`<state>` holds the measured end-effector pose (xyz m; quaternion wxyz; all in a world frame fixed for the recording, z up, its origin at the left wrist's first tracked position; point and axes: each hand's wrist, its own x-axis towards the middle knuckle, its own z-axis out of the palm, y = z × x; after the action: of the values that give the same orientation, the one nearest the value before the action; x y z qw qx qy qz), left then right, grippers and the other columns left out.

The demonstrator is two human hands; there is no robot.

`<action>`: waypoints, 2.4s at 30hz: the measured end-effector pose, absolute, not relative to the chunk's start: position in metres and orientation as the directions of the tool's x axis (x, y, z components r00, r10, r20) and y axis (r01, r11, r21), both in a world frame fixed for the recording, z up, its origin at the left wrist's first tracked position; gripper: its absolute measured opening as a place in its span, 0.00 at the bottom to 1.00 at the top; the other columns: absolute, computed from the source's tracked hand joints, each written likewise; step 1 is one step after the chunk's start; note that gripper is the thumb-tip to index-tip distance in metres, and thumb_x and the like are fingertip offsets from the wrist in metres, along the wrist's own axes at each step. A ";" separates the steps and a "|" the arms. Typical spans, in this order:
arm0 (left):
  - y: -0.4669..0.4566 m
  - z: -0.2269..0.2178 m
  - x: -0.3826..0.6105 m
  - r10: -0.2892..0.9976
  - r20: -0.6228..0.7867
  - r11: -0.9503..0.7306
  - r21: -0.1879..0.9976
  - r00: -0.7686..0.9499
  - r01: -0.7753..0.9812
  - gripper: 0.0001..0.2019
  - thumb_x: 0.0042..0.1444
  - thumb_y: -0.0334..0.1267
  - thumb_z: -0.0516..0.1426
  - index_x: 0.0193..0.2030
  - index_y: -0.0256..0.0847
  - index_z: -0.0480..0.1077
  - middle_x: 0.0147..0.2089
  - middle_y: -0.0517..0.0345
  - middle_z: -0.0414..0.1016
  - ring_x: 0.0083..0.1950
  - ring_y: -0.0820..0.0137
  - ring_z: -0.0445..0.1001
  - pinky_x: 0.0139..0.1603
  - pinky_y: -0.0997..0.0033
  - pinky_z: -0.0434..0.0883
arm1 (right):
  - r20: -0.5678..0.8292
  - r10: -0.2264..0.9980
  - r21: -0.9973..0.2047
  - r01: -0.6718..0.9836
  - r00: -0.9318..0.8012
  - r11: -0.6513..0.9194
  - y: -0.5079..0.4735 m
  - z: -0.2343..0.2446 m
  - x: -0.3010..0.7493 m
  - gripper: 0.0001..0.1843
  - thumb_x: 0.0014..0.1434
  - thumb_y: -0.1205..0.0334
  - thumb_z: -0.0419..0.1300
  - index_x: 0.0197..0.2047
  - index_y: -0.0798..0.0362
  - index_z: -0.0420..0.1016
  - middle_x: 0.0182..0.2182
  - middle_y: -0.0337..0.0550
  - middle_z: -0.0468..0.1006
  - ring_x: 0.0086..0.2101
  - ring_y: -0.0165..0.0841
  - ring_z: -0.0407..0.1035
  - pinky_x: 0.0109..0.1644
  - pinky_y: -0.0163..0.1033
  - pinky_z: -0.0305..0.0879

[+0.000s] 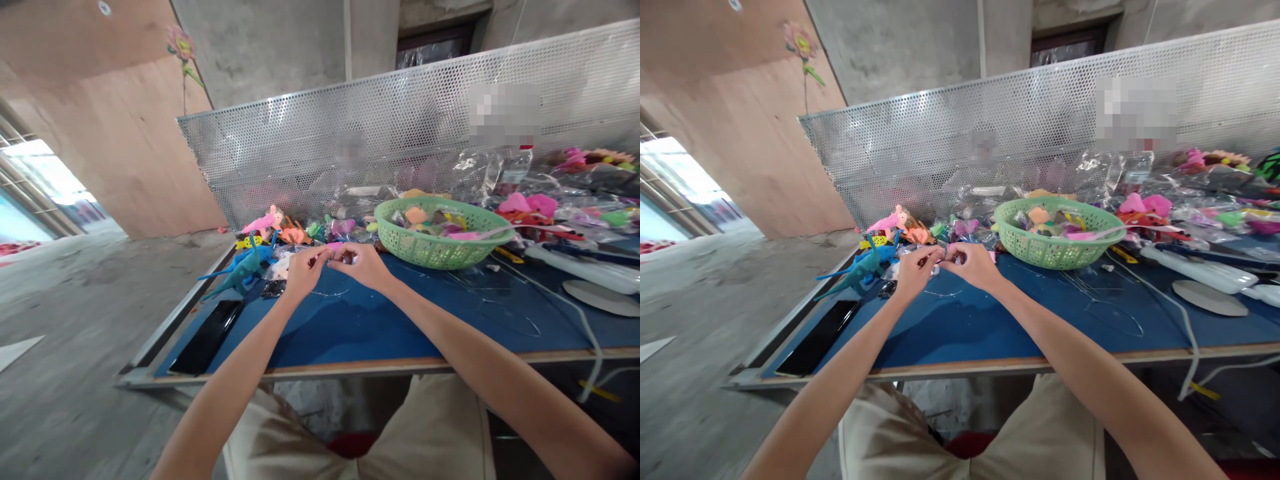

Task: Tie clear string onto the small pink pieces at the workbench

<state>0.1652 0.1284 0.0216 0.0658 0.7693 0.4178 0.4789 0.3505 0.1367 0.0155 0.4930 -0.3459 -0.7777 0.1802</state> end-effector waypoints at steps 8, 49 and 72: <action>0.129 0.022 0.164 0.698 0.693 -0.653 0.511 0.181 0.560 0.15 0.65 0.46 0.55 0.42 0.40 0.81 0.36 0.56 0.82 0.30 0.70 0.72 0.36 0.71 0.67 | 0.665 0.694 -0.564 0.423 -0.278 0.710 0.138 0.017 0.355 0.13 0.59 0.50 0.66 0.31 0.51 0.77 0.27 0.38 0.77 0.26 0.31 0.66 0.32 0.37 0.58; 0.134 0.011 0.177 0.885 0.462 -0.466 0.880 0.062 0.087 0.19 0.57 0.54 0.63 0.42 0.40 0.73 0.32 0.58 0.78 0.25 0.69 0.78 0.28 0.67 0.80 | 0.792 0.518 -0.060 0.805 -0.321 0.590 0.128 0.020 0.348 0.07 0.68 0.60 0.59 0.40 0.53 0.75 0.32 0.44 0.80 0.37 0.36 0.74 0.31 0.37 0.51; 0.138 0.016 0.171 0.823 0.556 -0.567 0.817 0.117 0.107 0.17 0.60 0.53 0.60 0.40 0.40 0.71 0.34 0.59 0.72 0.21 0.77 0.71 0.22 0.74 0.72 | 0.293 0.763 -0.956 -0.191 -0.576 0.223 0.151 0.015 0.362 0.35 0.62 0.30 0.52 0.37 0.55 0.81 0.30 0.49 0.81 0.31 0.33 0.73 0.36 0.39 0.67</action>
<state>0.1711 0.1380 0.0164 0.3144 0.6781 0.3428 0.5691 0.3617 0.1508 0.0155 0.4074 -0.2142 -0.6673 0.5855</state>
